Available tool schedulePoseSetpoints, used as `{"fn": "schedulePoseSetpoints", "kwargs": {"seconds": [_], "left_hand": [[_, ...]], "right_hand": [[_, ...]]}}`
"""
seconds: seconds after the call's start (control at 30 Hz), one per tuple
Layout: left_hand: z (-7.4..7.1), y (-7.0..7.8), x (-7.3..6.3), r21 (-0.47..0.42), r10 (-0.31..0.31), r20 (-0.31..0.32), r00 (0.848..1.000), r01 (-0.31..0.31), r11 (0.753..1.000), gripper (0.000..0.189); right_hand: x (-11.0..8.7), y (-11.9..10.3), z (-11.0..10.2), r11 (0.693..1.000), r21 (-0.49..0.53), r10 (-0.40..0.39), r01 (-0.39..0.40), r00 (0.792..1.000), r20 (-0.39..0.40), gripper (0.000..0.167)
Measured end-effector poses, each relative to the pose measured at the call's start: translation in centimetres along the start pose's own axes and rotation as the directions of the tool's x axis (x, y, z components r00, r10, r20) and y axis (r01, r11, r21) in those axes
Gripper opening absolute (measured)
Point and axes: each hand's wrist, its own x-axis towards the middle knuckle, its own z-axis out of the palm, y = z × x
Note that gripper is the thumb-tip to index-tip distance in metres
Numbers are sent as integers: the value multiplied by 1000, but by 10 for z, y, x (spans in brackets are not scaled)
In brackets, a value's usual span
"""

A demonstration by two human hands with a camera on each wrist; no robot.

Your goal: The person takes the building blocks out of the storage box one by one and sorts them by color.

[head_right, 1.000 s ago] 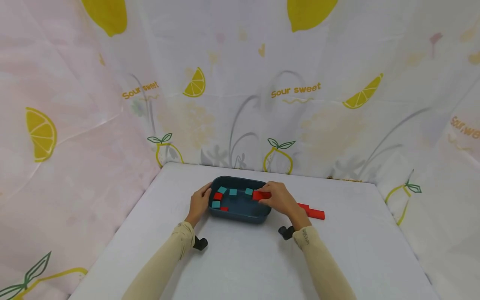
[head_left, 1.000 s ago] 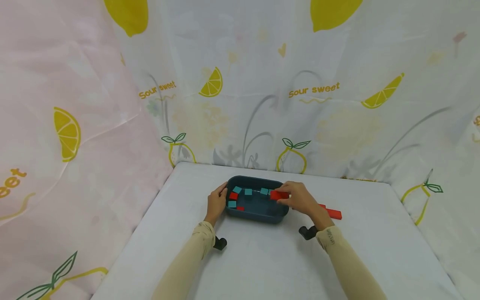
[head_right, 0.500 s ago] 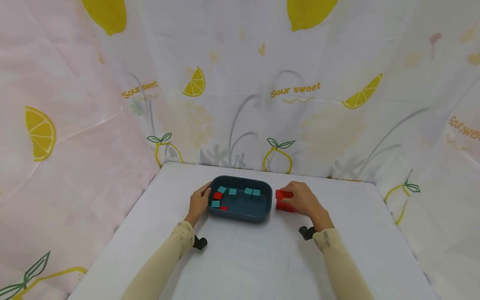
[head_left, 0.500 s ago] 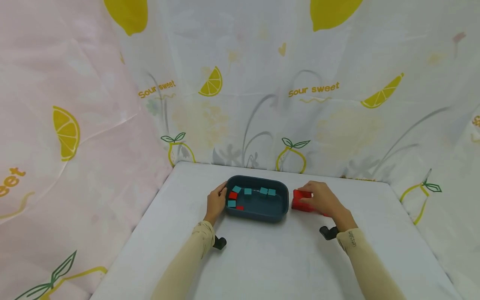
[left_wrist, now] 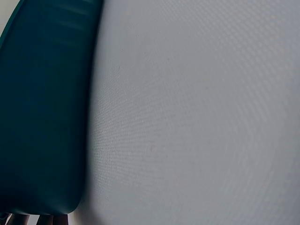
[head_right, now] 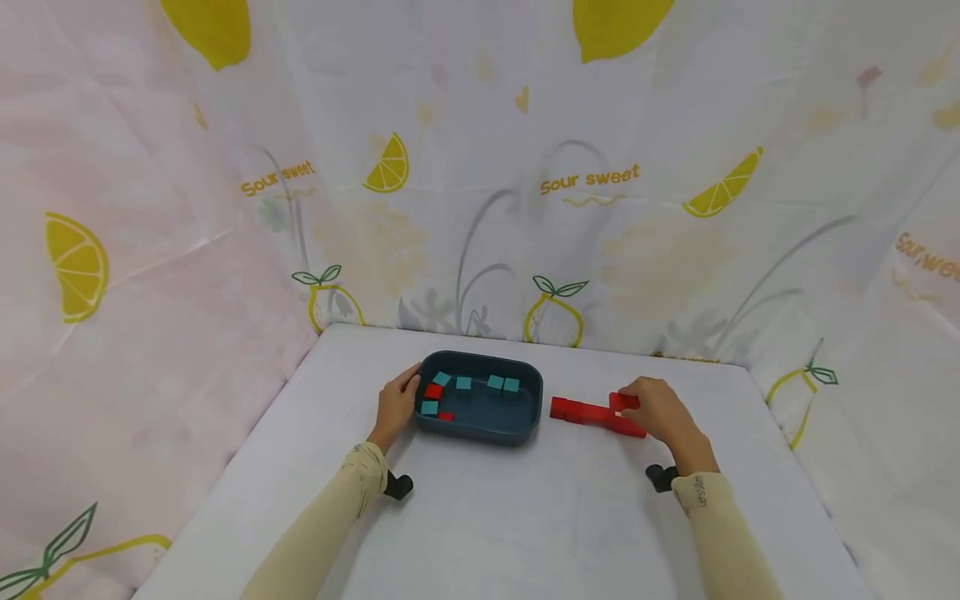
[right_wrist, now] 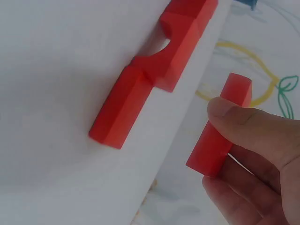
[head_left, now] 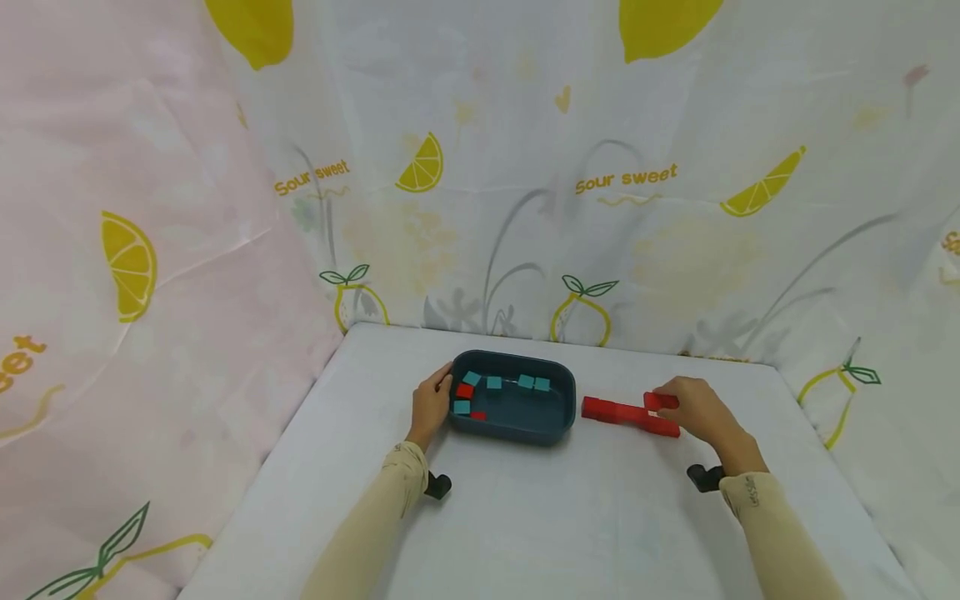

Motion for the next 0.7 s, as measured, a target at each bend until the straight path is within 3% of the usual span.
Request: {"fn": "schedulePoseSetpoints", "kwargs": {"seconds": [0.4,0.6,0.7], "left_hand": [[-1,5,0,14,9,2,1000,-9,1000,35],[-1,3,1,25,-4,-4,1000,5,1000,35],[-1,2,1,21,-13,5,1000,12,1000,35]], "right_hand": [[-26,38,3,993,-43,109,-107,993,55,28],[-29,51,8,995,-55,82,-81,996,21,21],[-30,56,11,992,-48,116,-114,992,40,20]]}}
